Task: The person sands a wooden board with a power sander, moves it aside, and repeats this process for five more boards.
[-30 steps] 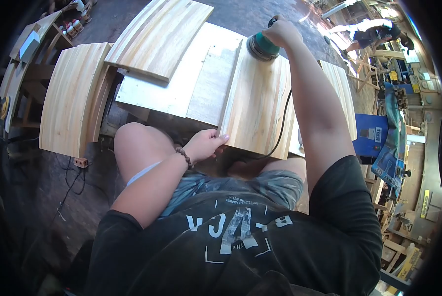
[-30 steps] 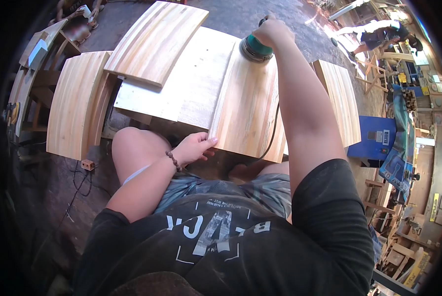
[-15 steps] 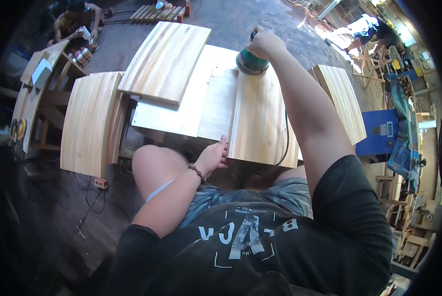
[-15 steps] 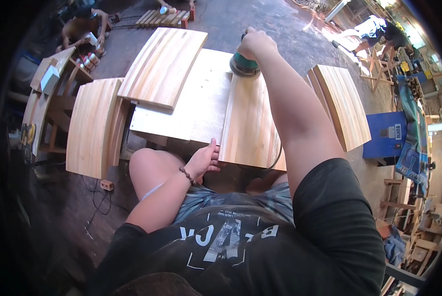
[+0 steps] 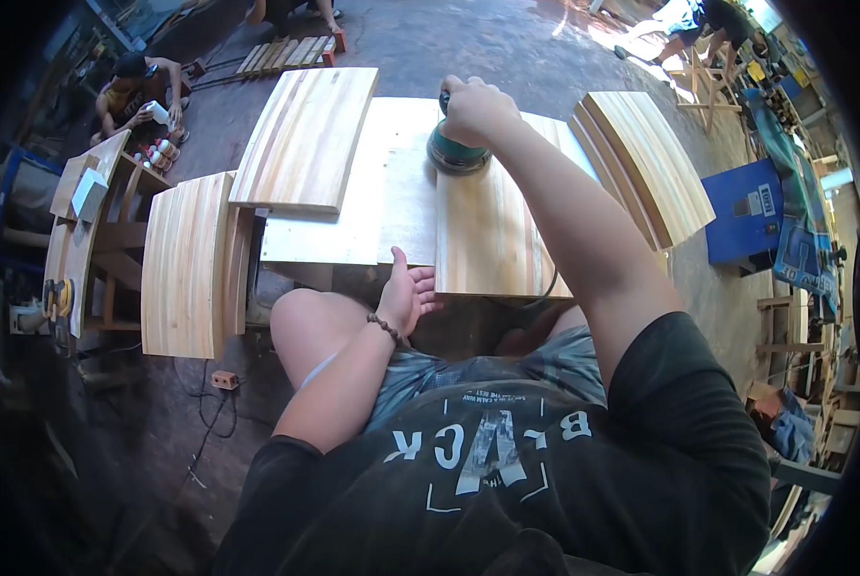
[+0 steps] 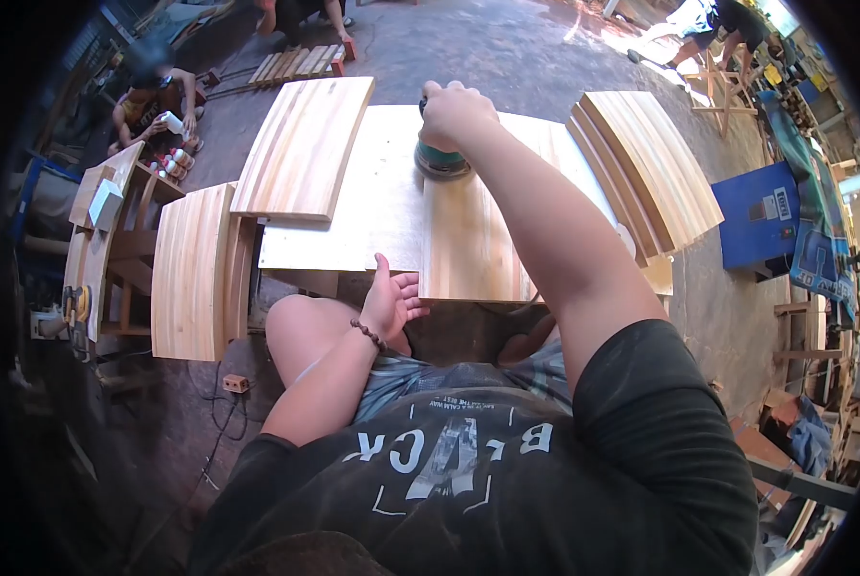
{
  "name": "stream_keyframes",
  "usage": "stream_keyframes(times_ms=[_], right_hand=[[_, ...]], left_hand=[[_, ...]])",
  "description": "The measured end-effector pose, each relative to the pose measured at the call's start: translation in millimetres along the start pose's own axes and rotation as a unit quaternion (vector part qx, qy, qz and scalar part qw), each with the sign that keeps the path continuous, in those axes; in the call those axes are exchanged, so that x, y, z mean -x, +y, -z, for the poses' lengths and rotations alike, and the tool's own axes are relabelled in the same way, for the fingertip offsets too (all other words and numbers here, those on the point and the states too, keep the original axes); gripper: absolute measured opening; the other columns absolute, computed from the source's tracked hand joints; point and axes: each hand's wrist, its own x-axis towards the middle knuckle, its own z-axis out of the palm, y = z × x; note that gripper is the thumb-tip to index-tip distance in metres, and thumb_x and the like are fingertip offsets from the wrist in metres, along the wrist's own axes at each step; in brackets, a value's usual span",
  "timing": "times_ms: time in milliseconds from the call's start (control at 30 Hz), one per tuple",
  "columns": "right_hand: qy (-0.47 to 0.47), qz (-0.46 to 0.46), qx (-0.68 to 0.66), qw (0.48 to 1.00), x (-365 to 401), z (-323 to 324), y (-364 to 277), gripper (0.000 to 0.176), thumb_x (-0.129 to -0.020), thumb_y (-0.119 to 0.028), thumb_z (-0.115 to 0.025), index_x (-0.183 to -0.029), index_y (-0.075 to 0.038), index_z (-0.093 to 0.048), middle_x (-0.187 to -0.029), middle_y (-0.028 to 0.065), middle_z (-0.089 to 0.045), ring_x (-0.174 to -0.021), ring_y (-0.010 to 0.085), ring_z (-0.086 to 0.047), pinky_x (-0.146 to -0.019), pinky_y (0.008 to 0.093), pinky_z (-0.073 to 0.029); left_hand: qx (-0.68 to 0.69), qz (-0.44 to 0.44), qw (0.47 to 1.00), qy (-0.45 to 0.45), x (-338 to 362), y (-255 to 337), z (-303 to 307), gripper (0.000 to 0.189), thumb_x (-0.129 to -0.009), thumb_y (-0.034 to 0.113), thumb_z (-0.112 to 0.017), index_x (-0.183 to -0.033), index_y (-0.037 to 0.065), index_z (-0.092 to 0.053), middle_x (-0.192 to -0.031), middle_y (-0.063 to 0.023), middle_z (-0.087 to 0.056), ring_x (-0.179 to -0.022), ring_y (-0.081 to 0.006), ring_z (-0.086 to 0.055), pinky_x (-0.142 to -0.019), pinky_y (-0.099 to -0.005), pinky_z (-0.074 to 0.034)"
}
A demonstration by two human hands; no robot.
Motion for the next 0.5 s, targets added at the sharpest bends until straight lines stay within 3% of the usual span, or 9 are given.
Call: stream_keyframes(times_ms=[267, 367, 400, 433, 500], right_hand=[[0.011, 0.069, -0.016, 0.997, 57.2, -11.9, -5.4, 0.054, -0.096, -0.024, -0.071, -0.147, -0.009, -0.060, -0.139, 0.0224, -0.067, -0.128, 0.0430, -0.070, -0.104, 0.0519, -0.060], [0.008, 0.090, -0.021, 0.996, 78.4, -13.8, -10.0, 0.054, -0.094, -0.022, -0.073, -0.145, -0.007, -0.062, -0.138, 0.0250, -0.067, -0.126, 0.0436, -0.070, -0.103, 0.0527, -0.061], [0.023, 0.095, -0.029, 0.995, 84.9, -20.1, -9.8, 0.055, -0.089, -0.024, -0.075, -0.141, -0.011, -0.063, -0.131, 0.0233, -0.069, -0.120, 0.0442, -0.072, -0.100, 0.0531, -0.061], [0.026, 0.101, -0.038, 0.994, 94.1, -22.3, -10.2, 0.055, -0.088, -0.023, -0.076, -0.140, -0.010, -0.063, -0.130, 0.0233, -0.069, -0.121, 0.0438, -0.071, -0.100, 0.0535, -0.061], [-0.007, 0.104, -0.053, 0.993, 118.2, -11.8, -14.3, 0.052, -0.094, -0.018, -0.072, -0.144, -0.008, -0.063, -0.137, 0.0235, -0.067, -0.129, 0.0414, -0.068, -0.103, 0.0505, -0.061]], left_hand=[[0.032, 0.012, 0.999, -0.013, 2.2, -0.4, 4.0, 0.134, -0.091, 0.104, -0.010, -0.152, -0.008, -0.054, -0.138, -0.0186, -0.072, -0.107, -0.0260, -0.070, -0.095, -0.0422, -0.055], [0.054, 0.006, 0.999, -0.004, 5.2, 1.5, 9.1, 0.136, -0.091, 0.104, -0.011, -0.156, -0.010, -0.049, -0.144, -0.0226, -0.067, -0.118, -0.0310, -0.068, -0.100, -0.0459, -0.053], [0.061, 0.010, 0.998, -0.006, 4.5, 1.7, 5.1, 0.135, -0.092, 0.103, -0.012, -0.156, -0.010, -0.049, -0.146, -0.0234, -0.067, -0.119, -0.0318, -0.067, -0.101, -0.0469, -0.053], [0.059, 0.014, 0.998, -0.008, 4.8, 3.0, 6.0, 0.139, -0.090, 0.105, -0.014, -0.161, -0.011, -0.043, -0.155, -0.0242, -0.061, -0.131, -0.0337, -0.062, -0.108, -0.0483, -0.049], [0.062, 0.018, 0.998, -0.002, 7.8, 4.8, 8.0, 0.140, -0.090, 0.105, -0.014, -0.166, -0.010, -0.037, -0.162, -0.0242, -0.056, -0.139, -0.0362, -0.057, -0.115, -0.0496, -0.043]])
